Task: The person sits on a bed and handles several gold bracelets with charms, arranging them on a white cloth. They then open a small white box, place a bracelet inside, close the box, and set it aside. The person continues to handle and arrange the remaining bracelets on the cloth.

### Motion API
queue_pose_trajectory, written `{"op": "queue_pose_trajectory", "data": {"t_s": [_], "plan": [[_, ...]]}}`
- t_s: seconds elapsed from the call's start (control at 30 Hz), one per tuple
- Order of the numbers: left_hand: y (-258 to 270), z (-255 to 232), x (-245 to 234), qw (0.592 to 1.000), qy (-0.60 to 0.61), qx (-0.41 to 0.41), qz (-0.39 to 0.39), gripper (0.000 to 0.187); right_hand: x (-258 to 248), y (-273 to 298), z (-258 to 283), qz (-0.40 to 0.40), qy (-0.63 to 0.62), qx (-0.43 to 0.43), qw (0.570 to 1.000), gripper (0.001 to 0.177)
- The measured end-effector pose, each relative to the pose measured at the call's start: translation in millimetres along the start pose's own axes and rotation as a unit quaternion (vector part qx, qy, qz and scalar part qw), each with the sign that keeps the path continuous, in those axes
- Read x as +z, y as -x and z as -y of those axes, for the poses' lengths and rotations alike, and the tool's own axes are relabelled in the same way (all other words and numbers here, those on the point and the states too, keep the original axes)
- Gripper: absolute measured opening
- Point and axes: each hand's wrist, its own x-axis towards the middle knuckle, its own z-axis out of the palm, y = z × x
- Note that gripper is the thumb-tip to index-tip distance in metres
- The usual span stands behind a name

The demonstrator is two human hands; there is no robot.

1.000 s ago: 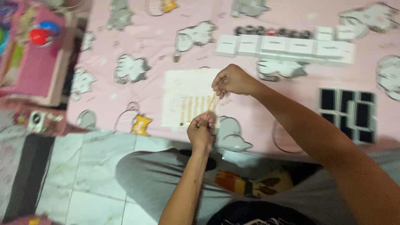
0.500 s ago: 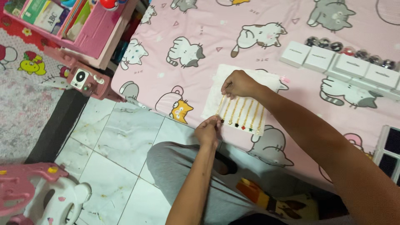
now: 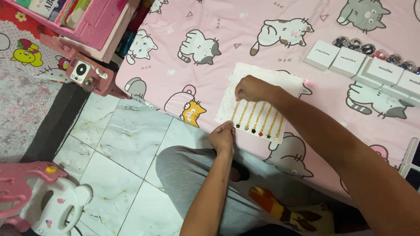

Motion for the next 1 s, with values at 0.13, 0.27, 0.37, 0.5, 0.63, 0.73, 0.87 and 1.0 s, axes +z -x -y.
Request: {"op": "queue_pose_trajectory", "data": {"t_s": [0.13, 0.27, 0.37, 0.5, 0.63, 0.73, 0.87, 1.0], "plan": [[0, 0, 5, 1.000, 0.006, 0.002, -0.012, 0.011, 2, -4, -9, -0.014, 0.023, -0.016, 1.000, 0.012], [2, 1, 8, 0.999, -0.024, 0.023, -0.020, 0.010, 10, -6, -17, -0.046, 0.062, -0.061, 0.995, 0.009], [5, -2, 9, 0.996, -0.076, 0.031, -0.028, 0.009, 14, -5, -18, -0.042, 0.082, -0.064, 0.994, 0.009], [7, -9, 9, 0.996, -0.083, 0.024, -0.023, 0.007, 17, -2, -14, -0.040, 0.097, -0.062, 0.993, 0.009], [14, -13, 9, 0.990, -0.131, 0.052, -0.021, 0.010, 17, 0, -10, -0.024, 0.129, -0.049, 0.990, 0.013], [18, -12, 13, 0.977, -0.183, 0.095, -0.048, 0.012, 15, 1, -11, -0.029, 0.132, -0.064, 0.989, 0.014], [22, -9, 12, 0.966, -0.215, 0.132, -0.055, 0.014, 14, 2, -17, -0.026, 0.125, -0.079, 0.989, 0.014], [23, -8, 11, 0.953, -0.238, 0.177, -0.062, 0.014, 15, 2, -22, -0.036, 0.098, -0.077, 0.992, 0.013]]}}
